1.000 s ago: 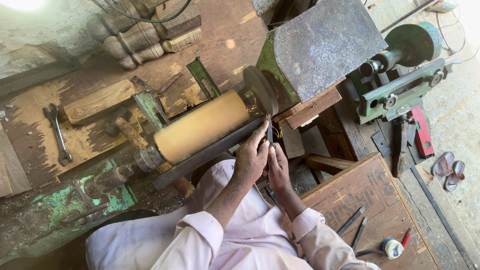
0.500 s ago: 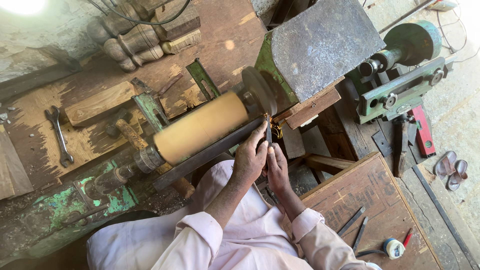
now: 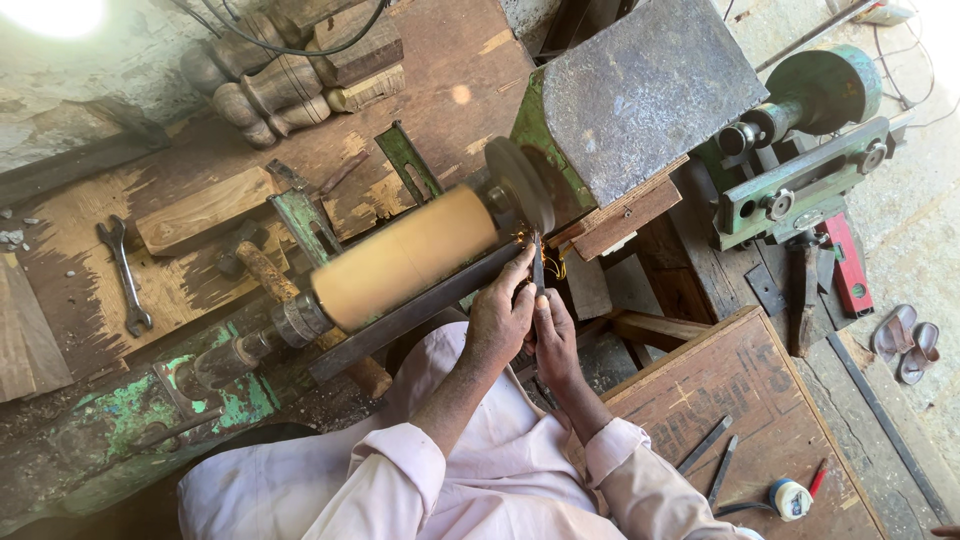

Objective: The person uses a lathe to shape a piece of wood, holding a chisel against the rotating timber to carve and smooth it while wood shavings collect on the workbench.

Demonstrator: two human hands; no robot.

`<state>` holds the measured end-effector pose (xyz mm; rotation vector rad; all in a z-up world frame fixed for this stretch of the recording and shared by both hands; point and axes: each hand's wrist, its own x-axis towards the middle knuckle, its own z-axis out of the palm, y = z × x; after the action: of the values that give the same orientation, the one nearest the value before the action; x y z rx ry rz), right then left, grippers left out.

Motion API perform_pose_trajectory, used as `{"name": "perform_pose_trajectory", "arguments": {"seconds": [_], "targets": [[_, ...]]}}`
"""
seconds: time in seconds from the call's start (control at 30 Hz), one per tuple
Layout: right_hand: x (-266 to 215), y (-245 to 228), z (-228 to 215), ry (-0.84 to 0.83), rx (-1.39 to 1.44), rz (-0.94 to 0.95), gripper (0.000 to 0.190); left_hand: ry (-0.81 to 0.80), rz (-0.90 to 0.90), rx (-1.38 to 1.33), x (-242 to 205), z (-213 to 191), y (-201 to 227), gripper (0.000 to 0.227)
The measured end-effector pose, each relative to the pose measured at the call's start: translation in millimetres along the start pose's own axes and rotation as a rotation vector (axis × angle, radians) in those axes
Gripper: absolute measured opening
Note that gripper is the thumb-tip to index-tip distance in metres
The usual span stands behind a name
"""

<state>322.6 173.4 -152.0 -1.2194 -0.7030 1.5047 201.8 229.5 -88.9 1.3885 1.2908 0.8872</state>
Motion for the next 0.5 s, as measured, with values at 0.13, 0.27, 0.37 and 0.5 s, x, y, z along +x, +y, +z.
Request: {"name": "perform_pose_trajectory", "arguments": {"seconds": [0.13,0.27,0.37,0.5], "targets": [[0.1,-0.1,1.3,0.005,-0.007,0.005,0.027,0.006,0.024,-0.013,0.3,0.3,-1.5,0.053],[0.1,-0.5,1.1,-0.002,0.011,0.022,0.027,0.024,0.089,0.018,1.0,-0.4,-3.0,0.05],[-0.4,-3.0,2.7,0.002,-0.009,0.022,0.028,0.009,0.016,0.007,1.4,-0.9,-1.0,0.05],[-1.9,-6.2,6.0,0.014,-0.021,0.024,0.028,0.02,0.055,-0.001,1.1,-1.2,-0.2,0.05]]}}
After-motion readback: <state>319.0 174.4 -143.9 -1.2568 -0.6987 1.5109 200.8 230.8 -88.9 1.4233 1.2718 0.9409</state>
